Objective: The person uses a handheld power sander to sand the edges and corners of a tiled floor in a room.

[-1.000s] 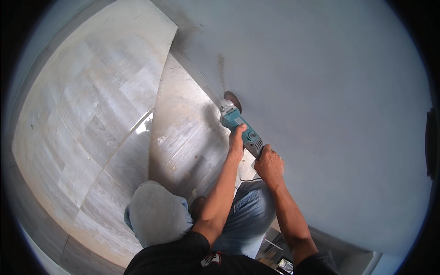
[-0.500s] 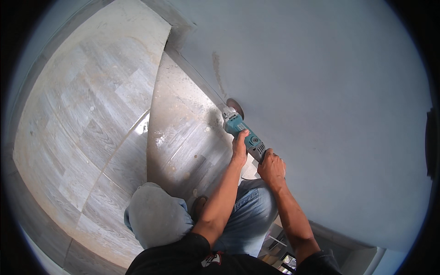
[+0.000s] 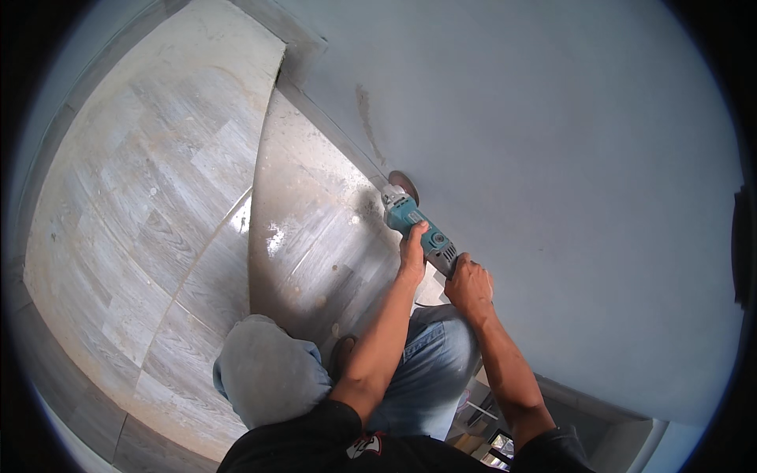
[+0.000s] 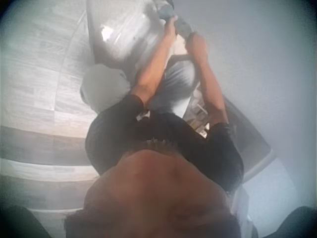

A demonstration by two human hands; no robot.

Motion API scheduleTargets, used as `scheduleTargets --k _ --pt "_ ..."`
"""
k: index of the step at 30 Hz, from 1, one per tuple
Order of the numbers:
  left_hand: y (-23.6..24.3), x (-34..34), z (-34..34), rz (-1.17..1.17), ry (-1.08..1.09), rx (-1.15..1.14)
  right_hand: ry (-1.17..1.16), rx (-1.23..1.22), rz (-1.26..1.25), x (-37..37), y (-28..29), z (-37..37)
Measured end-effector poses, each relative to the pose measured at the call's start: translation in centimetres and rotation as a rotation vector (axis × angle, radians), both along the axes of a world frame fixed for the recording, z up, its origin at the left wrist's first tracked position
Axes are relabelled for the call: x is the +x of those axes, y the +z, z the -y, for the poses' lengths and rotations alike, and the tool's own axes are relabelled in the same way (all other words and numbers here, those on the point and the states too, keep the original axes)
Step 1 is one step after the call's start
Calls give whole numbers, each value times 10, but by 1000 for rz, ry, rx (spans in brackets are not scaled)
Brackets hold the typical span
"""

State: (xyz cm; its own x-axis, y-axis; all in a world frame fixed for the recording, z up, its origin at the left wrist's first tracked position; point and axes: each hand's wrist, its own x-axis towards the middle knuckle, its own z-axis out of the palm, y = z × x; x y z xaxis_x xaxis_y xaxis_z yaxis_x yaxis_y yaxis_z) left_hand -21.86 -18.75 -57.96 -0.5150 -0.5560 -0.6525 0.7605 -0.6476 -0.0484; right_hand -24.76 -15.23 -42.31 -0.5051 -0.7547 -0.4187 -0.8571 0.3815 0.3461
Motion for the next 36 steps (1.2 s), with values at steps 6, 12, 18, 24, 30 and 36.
scheduleTargets --k 6,12,18,24,30,36 --pt "-1 1 6 -33 77 -36 26 -69 16 6 2 3" --pt "-4 6 19 -57 51 -137 23 -112 3 8 0 9" --pt "-14 -3 1 -16 -9 -25 3 8 18 3 0 7" --pt "-4 -1 9 -54 59 -61 -1 -34 19 5 4 12" --pt "-18 0 18 -72 48 -101 15 -56 15 10 -1 19" --pt "-8 -8 -3 -68 15 43 -10 76 15 -5 3 10"
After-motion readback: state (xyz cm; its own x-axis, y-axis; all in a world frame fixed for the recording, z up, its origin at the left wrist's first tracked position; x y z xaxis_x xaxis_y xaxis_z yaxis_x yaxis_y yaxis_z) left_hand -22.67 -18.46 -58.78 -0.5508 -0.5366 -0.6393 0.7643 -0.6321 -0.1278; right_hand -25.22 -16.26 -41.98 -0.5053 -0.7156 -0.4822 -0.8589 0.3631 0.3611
